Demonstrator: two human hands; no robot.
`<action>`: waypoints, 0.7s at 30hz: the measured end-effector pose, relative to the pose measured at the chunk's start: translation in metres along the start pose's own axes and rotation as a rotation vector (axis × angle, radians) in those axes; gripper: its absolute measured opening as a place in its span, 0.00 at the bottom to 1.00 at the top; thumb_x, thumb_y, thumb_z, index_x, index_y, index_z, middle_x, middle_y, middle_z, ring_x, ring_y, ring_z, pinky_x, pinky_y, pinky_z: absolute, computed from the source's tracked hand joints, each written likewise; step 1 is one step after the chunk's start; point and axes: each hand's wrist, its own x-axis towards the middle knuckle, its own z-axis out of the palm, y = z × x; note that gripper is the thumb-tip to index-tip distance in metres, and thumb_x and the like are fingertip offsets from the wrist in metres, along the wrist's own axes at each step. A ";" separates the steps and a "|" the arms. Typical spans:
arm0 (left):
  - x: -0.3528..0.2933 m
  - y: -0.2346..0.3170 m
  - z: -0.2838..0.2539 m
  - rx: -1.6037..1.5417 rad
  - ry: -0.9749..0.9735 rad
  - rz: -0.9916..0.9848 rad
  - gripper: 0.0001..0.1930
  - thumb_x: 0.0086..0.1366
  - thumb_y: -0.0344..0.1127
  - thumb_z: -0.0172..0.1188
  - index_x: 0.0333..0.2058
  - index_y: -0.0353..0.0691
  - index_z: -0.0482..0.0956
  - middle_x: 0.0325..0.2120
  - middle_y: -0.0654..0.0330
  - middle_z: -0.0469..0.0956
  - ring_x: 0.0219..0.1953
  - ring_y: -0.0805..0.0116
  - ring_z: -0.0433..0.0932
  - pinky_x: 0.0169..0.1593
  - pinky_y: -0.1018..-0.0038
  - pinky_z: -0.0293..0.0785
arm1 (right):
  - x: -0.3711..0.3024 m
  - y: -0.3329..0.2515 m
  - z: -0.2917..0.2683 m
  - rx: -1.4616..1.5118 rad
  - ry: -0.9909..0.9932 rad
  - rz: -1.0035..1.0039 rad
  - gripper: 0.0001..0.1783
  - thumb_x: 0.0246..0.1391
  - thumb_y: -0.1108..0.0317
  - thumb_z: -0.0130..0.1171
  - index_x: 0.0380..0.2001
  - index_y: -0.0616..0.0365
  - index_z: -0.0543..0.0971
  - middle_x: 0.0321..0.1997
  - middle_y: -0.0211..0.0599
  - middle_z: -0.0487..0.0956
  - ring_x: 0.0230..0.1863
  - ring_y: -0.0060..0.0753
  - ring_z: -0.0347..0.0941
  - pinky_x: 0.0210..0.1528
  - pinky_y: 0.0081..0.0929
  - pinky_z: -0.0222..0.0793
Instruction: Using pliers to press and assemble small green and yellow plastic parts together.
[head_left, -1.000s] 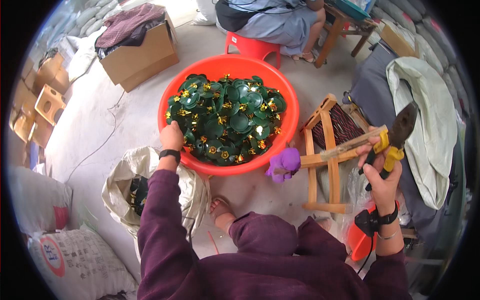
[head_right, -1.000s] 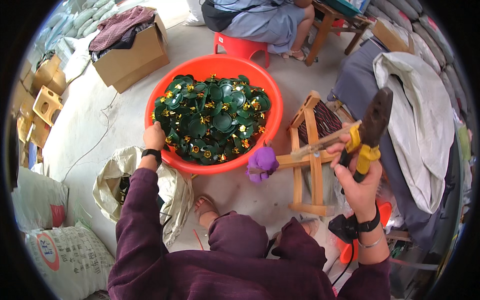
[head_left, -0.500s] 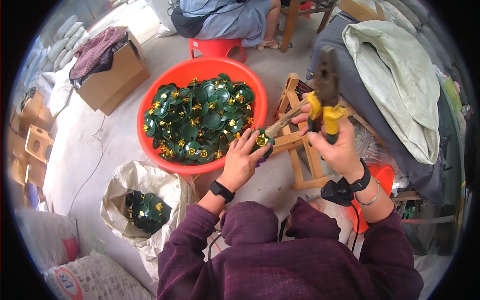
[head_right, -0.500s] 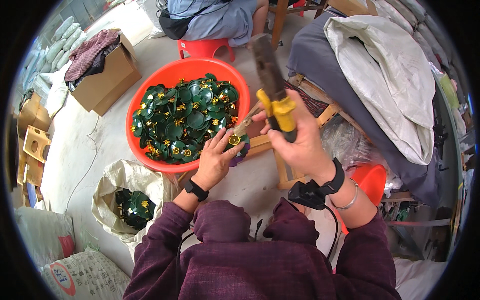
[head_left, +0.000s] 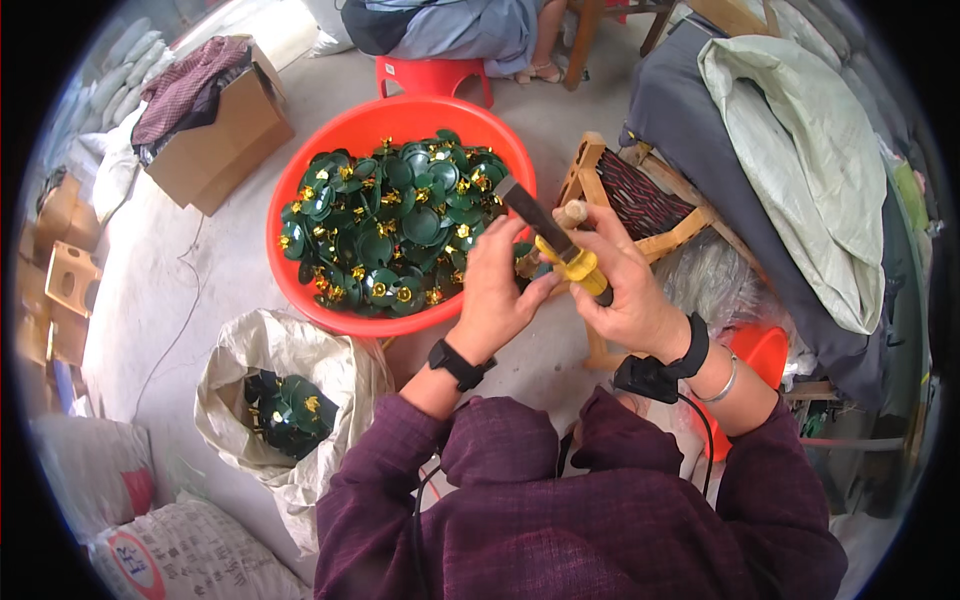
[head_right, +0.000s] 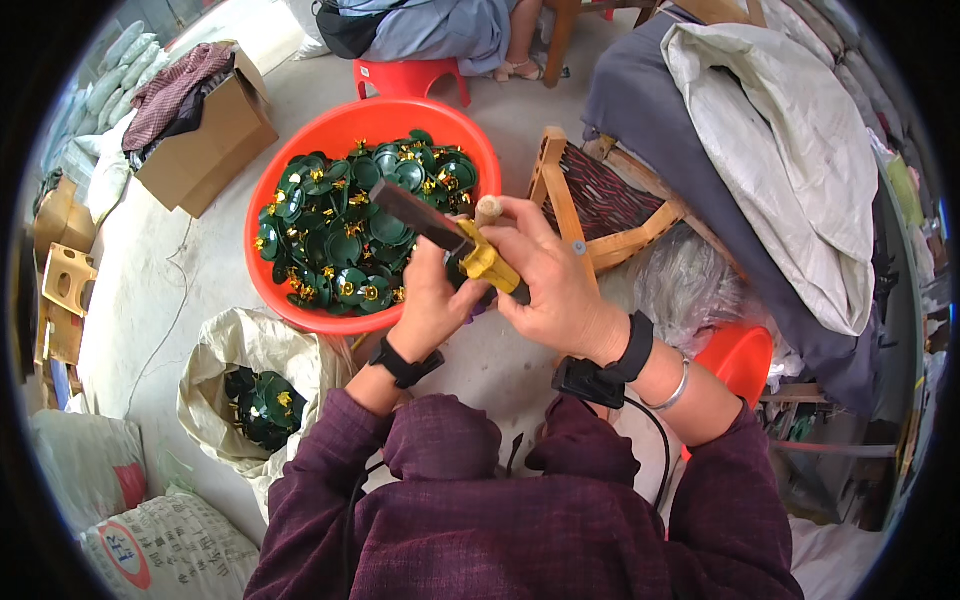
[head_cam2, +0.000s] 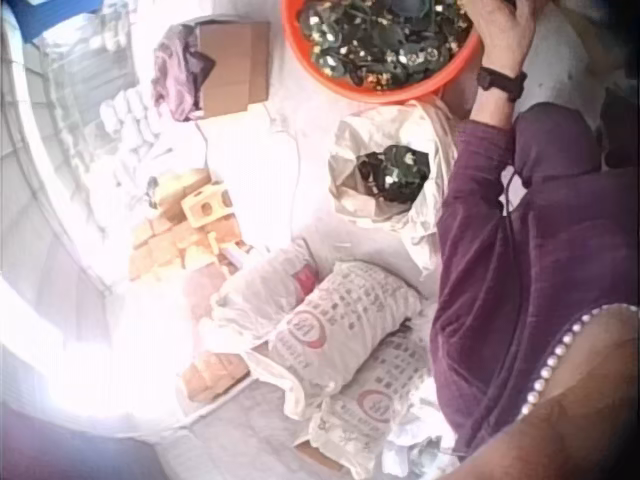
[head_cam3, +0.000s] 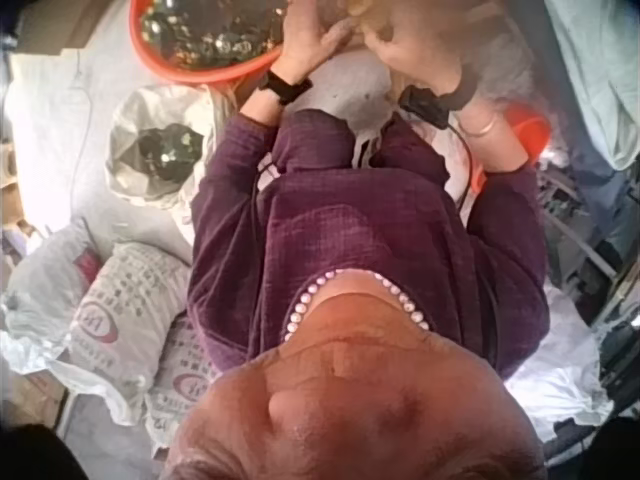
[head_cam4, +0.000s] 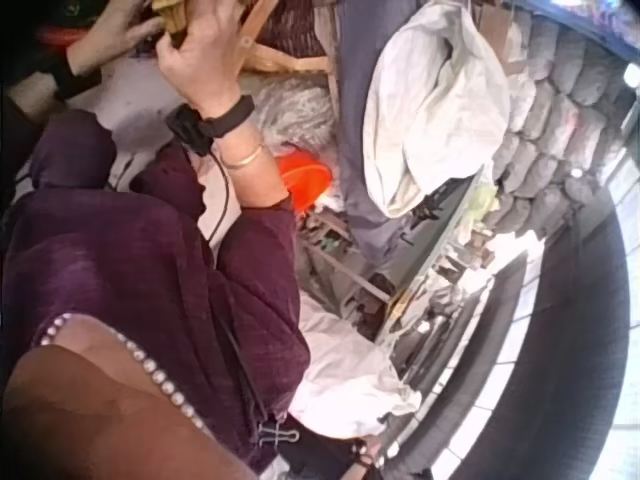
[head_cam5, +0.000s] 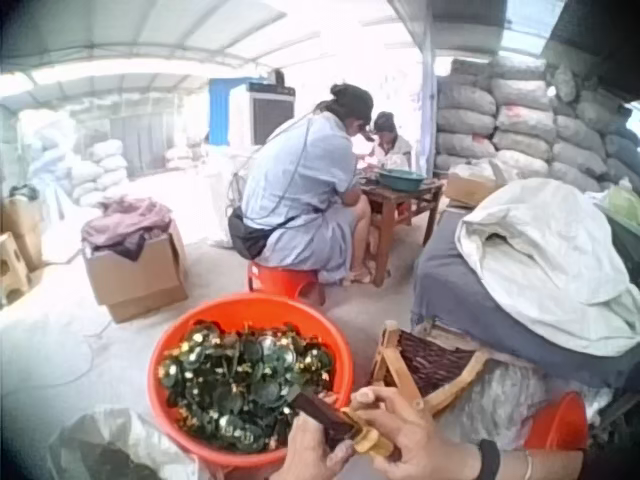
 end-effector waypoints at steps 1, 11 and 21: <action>0.006 -0.010 0.006 0.063 -0.099 0.086 0.22 0.54 0.34 0.65 0.48 0.39 0.71 0.44 0.49 0.73 0.51 0.47 0.70 0.52 0.55 0.63 | 0.001 -0.003 -0.002 -0.005 0.001 -0.013 0.29 0.37 0.83 0.56 0.49 0.63 0.71 0.59 0.50 0.63 0.58 0.53 0.67 0.56 0.36 0.66; 0.002 -0.022 0.018 0.019 -0.103 0.023 0.09 0.64 0.38 0.57 0.39 0.41 0.75 0.29 0.55 0.76 0.45 0.52 0.76 0.49 0.59 0.65 | 0.018 -0.052 -0.087 -0.263 0.631 -0.061 0.15 0.55 0.83 0.50 0.46 0.66 0.72 0.40 0.33 0.75 0.38 0.21 0.71 0.40 0.19 0.68; -0.013 -0.047 0.023 0.004 -0.041 -0.026 0.12 0.53 0.31 0.62 0.38 0.40 0.78 0.37 0.54 0.78 0.46 0.53 0.75 0.50 0.59 0.65 | 0.015 -0.039 -0.039 -0.189 -0.093 -0.063 0.33 0.32 0.84 0.59 0.49 0.62 0.70 0.58 0.51 0.63 0.49 0.50 0.69 0.53 0.36 0.67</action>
